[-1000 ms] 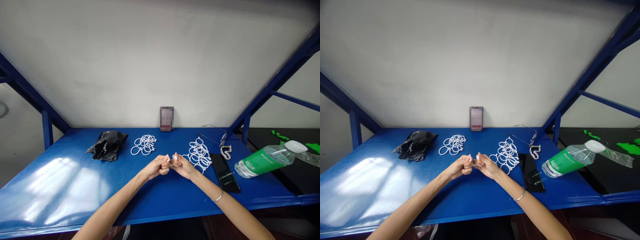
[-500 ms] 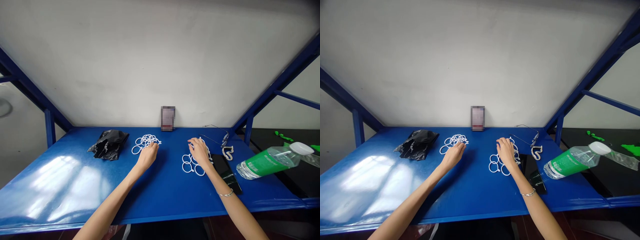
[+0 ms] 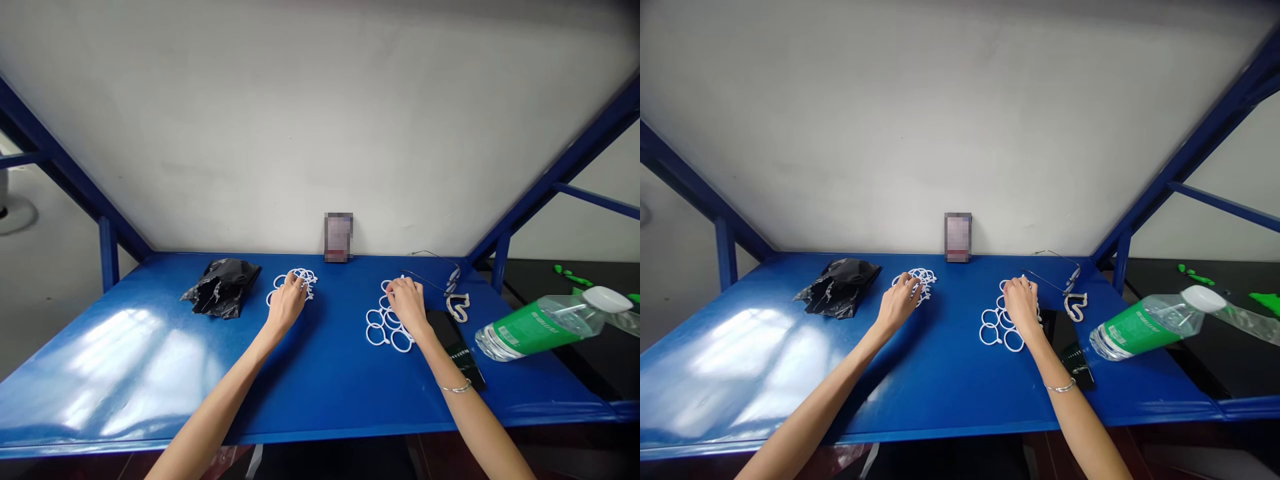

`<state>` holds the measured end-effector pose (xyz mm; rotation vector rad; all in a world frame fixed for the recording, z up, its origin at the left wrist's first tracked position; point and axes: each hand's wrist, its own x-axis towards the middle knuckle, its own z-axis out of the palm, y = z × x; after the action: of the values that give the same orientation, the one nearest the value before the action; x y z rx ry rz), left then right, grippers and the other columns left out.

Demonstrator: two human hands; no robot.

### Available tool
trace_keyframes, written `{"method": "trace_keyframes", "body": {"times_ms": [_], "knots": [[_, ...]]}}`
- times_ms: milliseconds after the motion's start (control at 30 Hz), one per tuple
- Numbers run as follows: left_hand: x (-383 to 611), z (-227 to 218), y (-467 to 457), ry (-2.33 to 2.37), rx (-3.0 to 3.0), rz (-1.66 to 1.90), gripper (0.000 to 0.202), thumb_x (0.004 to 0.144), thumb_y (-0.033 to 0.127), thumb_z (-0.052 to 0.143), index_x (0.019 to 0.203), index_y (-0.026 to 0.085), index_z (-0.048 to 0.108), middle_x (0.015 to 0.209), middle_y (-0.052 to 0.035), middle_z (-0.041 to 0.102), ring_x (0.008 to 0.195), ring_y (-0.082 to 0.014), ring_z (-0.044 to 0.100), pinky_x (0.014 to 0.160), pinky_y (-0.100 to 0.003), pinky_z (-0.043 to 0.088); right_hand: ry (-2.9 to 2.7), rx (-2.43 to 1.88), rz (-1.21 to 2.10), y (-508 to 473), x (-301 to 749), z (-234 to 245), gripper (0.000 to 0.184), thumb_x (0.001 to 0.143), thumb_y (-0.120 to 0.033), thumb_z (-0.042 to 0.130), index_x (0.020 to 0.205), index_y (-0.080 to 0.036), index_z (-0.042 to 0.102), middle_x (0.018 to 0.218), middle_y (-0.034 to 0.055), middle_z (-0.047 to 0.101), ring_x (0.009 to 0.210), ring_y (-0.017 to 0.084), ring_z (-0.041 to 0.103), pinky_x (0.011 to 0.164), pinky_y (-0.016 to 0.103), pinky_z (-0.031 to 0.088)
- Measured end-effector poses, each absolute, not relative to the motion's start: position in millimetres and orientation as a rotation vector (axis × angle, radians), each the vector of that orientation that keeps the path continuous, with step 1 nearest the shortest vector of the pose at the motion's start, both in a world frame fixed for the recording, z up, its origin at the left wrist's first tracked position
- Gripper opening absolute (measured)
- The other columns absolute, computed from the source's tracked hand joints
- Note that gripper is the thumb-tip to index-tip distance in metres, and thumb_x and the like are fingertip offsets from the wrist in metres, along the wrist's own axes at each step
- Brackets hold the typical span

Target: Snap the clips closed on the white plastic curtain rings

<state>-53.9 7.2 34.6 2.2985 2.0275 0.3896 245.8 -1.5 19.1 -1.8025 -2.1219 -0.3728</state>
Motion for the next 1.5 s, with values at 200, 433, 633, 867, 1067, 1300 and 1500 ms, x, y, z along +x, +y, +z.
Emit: {"method": "trace_keyframes", "body": {"times_ms": [200,433,633,867,1067,1300,1500], "knots": [[-43.3,24.4,3.1,1.402,2.111,0.886,0.030,0.095,0.035,0.043,0.103,0.016,0.065,0.101,-0.0076,0.063,0.065,-0.0124,0.058,0.068,-0.027,0.047,-2.261,-1.286,-0.359,-8.2,219.3,26.6,0.019,0.096,-0.017,0.047,0.092,-0.019,0.066,0.096,0.0080,0.069,0.097,0.024,0.058,0.084,0.041,0.044],[-20.1,9.4,-9.5,1.022,1.574,0.794,0.060,0.084,0.065,0.048,0.103,0.010,0.063,0.059,0.0013,0.056,0.044,-0.0085,0.046,0.045,-0.021,0.035,-2.445,-0.846,-0.364,-27.2,181.9,17.8,0.024,0.094,-0.009,0.046,0.096,-0.019,0.067,0.100,0.0078,0.068,0.101,0.022,0.057,0.082,0.036,0.047],[-20.5,6.8,-7.1,0.885,1.397,0.843,0.058,0.075,0.069,0.059,0.080,0.011,0.060,0.065,0.0012,0.057,0.040,-0.0038,0.041,0.041,-0.019,0.029,-2.340,-0.889,0.050,-36.0,169.8,16.5,0.019,0.094,-0.017,0.048,0.100,-0.023,0.065,0.105,0.0086,0.066,0.102,0.023,0.058,0.086,0.039,0.050],[-21.8,9.7,-11.1,0.747,1.435,0.673,0.054,0.079,0.065,0.059,0.085,0.011,0.061,0.061,0.0033,0.051,0.044,-0.0052,0.043,0.044,-0.019,0.030,-1.873,-1.094,0.847,-34.2,169.7,17.7,0.028,0.094,-0.036,0.049,0.115,-0.021,0.059,0.115,0.0101,0.062,0.074,0.013,0.063,0.064,0.028,0.050],[-19.1,16.7,-17.4,0.692,1.436,0.578,0.054,0.081,0.066,0.055,0.083,0.012,0.057,0.058,0.0066,0.039,0.046,-0.0053,0.037,0.045,-0.020,0.028,-1.731,-1.107,1.295,-30.2,170.8,11.3,0.037,0.088,-0.055,0.054,0.096,-0.019,0.055,0.071,-0.0006,0.062,0.057,0.010,0.052,0.050,0.022,0.038],[-13.0,20.1,-24.3,0.560,1.316,0.476,0.050,0.082,0.063,0.057,0.075,0.014,0.051,0.059,0.0080,0.031,0.051,-0.0041,0.021,0.049,-0.022,0.015,-1.718,-1.008,1.540,-27.7,170.2,10.1,0.052,0.087,-0.067,0.046,0.067,-0.019,0.048,0.060,-0.0033,0.049,0.053,0.008,0.036,0.051,0.024,0.027],[-15.1,25.6,-25.2,0.511,1.273,0.509,0.054,0.076,0.064,0.065,0.066,0.015,0.044,0.057,0.0085,0.025,0.051,-0.0039,0.017,0.050,-0.025,0.009,-1.482,-0.856,1.700,-30.4,164.5,6.8,0.056,0.078,-0.070,0.058,0.060,-0.020,0.040,0.051,-0.0089,0.027,0.048,0.006,0.017,0.050,0.027,0.011]]}}
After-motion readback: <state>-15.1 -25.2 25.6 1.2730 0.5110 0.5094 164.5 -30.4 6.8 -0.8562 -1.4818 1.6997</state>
